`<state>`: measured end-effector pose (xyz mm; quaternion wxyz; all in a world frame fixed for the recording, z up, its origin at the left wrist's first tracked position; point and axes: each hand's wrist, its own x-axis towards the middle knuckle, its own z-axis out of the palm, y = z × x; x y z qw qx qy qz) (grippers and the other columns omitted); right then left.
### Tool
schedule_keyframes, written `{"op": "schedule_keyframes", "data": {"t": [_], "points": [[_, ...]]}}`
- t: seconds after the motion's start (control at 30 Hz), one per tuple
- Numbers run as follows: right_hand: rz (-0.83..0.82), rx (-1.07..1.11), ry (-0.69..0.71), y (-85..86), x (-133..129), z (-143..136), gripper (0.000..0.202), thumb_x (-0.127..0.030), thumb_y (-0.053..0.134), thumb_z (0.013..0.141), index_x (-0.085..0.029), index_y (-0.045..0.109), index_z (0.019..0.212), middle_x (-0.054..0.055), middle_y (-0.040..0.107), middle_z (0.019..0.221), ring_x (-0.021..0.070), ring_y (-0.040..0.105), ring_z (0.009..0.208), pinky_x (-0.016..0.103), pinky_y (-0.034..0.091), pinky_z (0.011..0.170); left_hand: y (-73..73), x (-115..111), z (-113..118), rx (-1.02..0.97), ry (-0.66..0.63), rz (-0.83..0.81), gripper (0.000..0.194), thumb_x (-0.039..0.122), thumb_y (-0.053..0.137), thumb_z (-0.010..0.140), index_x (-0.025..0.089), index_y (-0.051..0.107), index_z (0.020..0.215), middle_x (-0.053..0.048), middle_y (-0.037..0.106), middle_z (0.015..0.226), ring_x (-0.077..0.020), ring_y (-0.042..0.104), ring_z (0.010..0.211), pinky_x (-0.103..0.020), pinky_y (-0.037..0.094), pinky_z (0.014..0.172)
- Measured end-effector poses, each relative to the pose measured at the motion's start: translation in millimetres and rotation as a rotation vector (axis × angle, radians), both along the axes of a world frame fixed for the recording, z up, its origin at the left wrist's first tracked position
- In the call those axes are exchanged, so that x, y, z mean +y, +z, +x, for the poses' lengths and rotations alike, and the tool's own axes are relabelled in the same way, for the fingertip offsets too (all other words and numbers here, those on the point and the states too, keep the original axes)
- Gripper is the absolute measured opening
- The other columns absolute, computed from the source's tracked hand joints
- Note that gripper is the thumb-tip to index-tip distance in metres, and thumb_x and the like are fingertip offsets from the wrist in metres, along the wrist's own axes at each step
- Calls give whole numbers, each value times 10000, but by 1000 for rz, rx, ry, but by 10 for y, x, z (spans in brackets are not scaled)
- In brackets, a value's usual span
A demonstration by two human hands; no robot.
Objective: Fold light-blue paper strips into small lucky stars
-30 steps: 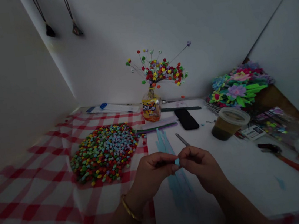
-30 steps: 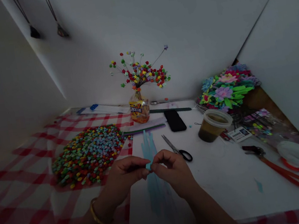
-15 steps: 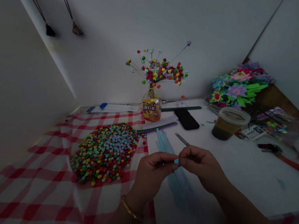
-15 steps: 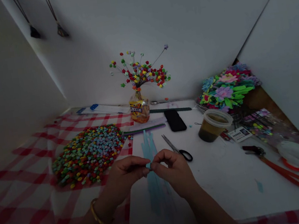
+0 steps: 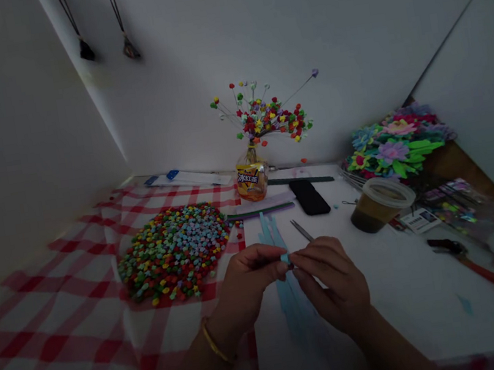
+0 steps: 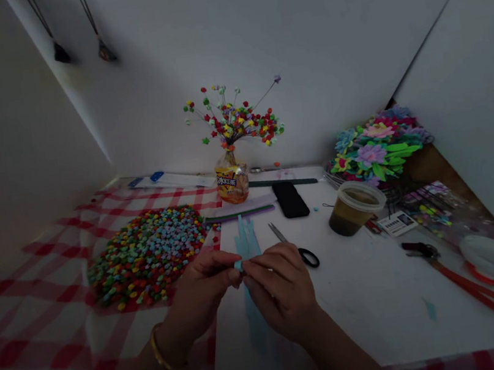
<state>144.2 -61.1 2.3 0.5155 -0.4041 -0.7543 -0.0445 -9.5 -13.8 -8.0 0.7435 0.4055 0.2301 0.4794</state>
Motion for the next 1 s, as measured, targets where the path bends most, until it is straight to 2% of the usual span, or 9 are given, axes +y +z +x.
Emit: {"op": "schedule_keyframes", "data": {"t": [0.17,0.3,0.6,0.87,1.0], "points": [[-344,448,172,-39,16,-6,122,-187,606,814,-252,686,879,38,626,779,191,590,759,359,492,653,19,-11,8,-80,-83,-22,175,175,805,590,155,721,743,1,655,592,-91,563,545,-217,434,552],[-508,613,285,-59,25,1,22,-248,659,784,-232,673,776,15,591,729,161,574,689,319,481,616,18,-18,6,-77,-102,-35,186,172,811,575,154,717,735,2,646,562,-94,563,526,-221,434,541],[-634,710,347,-49,28,12,48,-248,689,739,-215,660,720,5,576,701,145,539,660,287,461,596,-18,-22,-2,-19,-130,30,154,148,801,590,161,731,727,-4,673,586,-92,575,529,-220,456,545],[-799,665,211,9,56,45,102,-245,658,673,-181,593,629,-20,532,576,107,454,527,228,385,477,86,-47,10,186,-36,40,170,144,818,531,160,739,681,-11,684,617,-121,603,577,-253,497,595],[-765,567,156,-20,66,55,77,-233,622,694,-192,584,640,-20,548,597,119,477,556,244,402,513,72,-36,15,216,-8,76,162,138,804,545,167,749,695,-19,697,664,-123,605,619,-241,492,612]]}}
